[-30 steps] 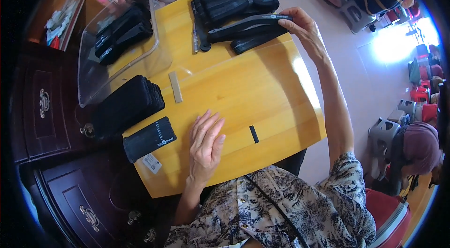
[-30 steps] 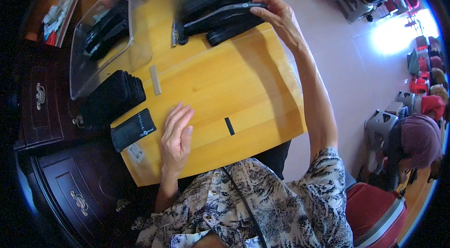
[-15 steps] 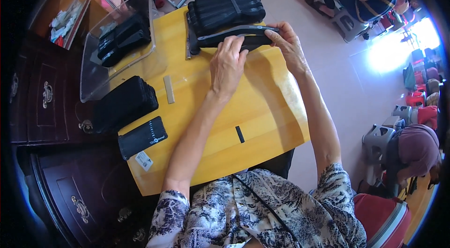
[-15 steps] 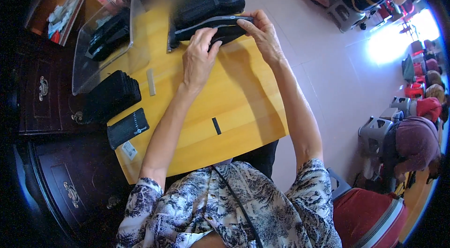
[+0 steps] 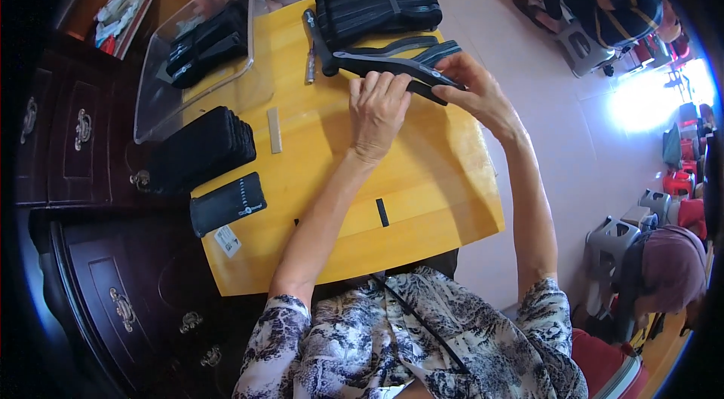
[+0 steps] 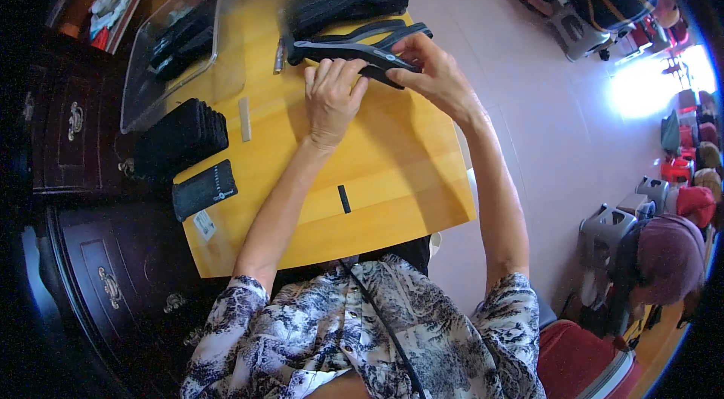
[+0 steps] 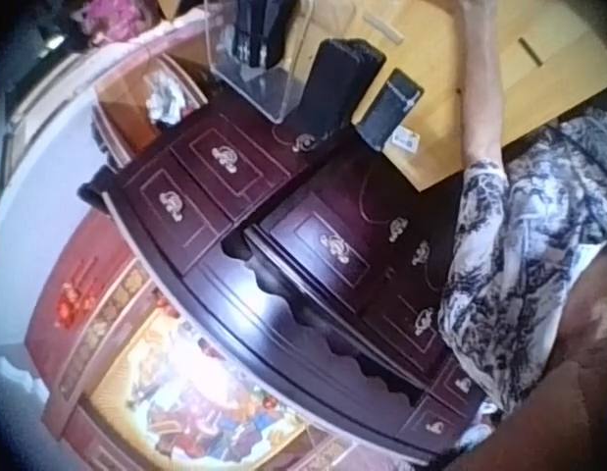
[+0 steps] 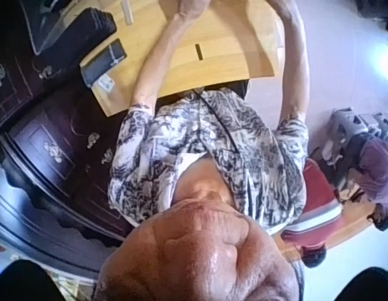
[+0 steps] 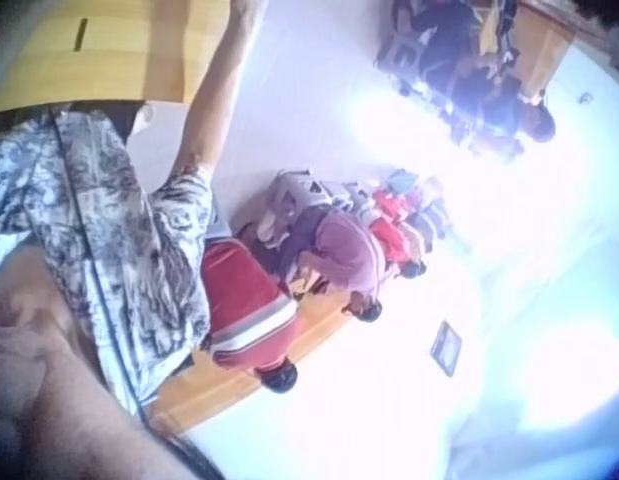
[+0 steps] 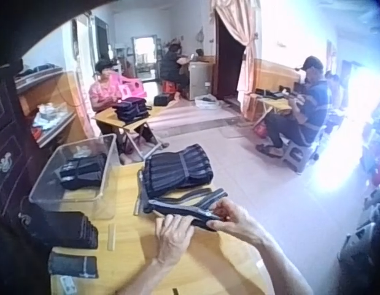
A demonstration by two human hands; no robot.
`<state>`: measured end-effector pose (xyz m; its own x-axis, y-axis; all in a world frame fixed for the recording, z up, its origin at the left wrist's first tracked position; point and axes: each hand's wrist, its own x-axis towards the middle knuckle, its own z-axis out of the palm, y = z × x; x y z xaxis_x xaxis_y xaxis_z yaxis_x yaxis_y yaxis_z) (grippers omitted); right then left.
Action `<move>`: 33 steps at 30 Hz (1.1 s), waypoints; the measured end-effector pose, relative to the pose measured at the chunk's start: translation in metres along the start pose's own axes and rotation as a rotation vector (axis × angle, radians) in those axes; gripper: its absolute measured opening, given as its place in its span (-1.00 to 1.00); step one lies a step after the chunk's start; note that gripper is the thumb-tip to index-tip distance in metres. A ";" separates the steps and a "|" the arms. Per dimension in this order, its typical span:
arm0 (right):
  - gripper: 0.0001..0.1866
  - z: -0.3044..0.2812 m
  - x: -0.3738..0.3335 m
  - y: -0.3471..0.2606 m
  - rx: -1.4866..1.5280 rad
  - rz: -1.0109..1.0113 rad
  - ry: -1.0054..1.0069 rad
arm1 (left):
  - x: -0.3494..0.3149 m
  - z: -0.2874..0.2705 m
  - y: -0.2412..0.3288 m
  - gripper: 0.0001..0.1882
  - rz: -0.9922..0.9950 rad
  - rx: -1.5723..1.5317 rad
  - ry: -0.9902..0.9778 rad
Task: Organizing and stacking black elastic textile straps on a wooden table.
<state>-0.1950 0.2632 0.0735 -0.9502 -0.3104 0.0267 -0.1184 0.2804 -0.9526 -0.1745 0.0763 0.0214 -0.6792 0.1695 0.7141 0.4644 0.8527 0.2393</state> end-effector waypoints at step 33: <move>-0.69 0.046 0.026 -0.104 -0.913 -0.305 -0.035 | 0.019 0.042 -0.006 -0.64 -0.253 0.026 -0.174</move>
<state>-0.1946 0.1844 0.1595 -0.8341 -0.5095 0.2114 -0.5515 0.7775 -0.3023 -0.2142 0.0950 0.0055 -0.8596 0.0306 0.5100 0.2550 0.8907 0.3763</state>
